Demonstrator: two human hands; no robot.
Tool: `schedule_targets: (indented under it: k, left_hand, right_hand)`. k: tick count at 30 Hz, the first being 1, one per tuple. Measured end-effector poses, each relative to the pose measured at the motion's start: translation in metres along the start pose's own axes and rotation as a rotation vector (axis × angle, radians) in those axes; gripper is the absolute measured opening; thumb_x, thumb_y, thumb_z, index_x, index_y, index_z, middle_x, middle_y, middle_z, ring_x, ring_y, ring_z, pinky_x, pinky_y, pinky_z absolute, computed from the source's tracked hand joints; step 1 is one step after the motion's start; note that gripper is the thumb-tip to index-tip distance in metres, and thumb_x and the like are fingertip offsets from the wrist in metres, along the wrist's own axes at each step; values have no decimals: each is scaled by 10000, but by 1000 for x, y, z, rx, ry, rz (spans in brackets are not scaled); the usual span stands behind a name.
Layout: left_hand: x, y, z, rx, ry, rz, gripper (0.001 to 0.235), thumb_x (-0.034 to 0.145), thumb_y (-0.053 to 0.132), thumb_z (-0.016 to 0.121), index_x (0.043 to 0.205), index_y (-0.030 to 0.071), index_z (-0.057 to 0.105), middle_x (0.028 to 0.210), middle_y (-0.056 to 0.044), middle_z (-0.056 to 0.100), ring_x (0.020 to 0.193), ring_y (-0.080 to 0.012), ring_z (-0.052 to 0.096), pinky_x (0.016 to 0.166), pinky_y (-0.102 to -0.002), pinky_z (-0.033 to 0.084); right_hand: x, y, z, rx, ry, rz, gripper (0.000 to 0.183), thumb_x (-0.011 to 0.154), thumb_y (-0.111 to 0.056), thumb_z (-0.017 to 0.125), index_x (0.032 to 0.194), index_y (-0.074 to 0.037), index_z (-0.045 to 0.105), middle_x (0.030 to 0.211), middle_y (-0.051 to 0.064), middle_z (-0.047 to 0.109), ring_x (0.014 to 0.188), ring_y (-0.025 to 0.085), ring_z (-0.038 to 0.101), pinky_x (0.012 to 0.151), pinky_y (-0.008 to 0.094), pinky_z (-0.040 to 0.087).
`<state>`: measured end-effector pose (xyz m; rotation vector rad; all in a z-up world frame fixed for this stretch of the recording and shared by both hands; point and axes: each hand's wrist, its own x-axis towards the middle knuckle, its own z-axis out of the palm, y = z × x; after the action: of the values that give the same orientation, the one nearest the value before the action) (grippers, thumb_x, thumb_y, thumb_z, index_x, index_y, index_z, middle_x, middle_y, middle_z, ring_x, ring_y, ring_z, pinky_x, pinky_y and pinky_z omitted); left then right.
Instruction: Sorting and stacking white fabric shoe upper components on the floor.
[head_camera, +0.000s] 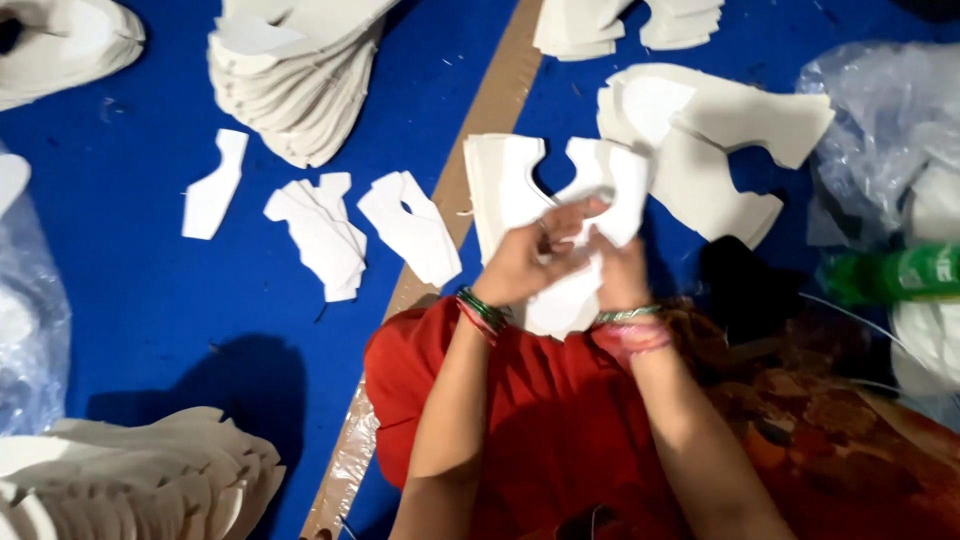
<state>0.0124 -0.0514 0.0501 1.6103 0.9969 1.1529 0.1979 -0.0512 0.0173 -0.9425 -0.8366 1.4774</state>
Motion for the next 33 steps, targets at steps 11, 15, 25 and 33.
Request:
schedule_targets:
  k: [11,15,25,33]
  left_hand:
    - [-44,-6,75,977,-104,-325,317,820,220,720,1044,-6,724,1053,-174,630,926,-331,660,720,-419,574]
    - [-54,-12,81,1192,-22,-111,313,805,88,662,1093,-20,723,1075,-128,599,941,-265,624,725,-349,562]
    - [-53,-10,84,1185,-74,-149,192,788,98,661,938,23,754,1108,-137,612,945,-260,630,749,-351,565]
    - [-50,-7,80,1174,-88,-151,212,785,89,660,960,15,754,1068,-112,608,917,-243,629,722,-335,560]
  right_hand:
    - [36,-22,-78,21,162,33,274,929,94,680,1190,17,644,1141,116,717,1023,205,704,929,360,595]
    - [38,-4,-63,39,96,124,291,853,63,717,1131,-17,680,1053,67,741,945,148,720,878,297,586]
    - [52,50,-74,-373,224,-90,239,875,59,783,1071,29,649,997,100,747,852,116,687,800,263,571]
    - [53,44,-72,-292,219,-33,224,879,45,769,1068,38,649,1032,123,764,880,122,712,826,267,590]
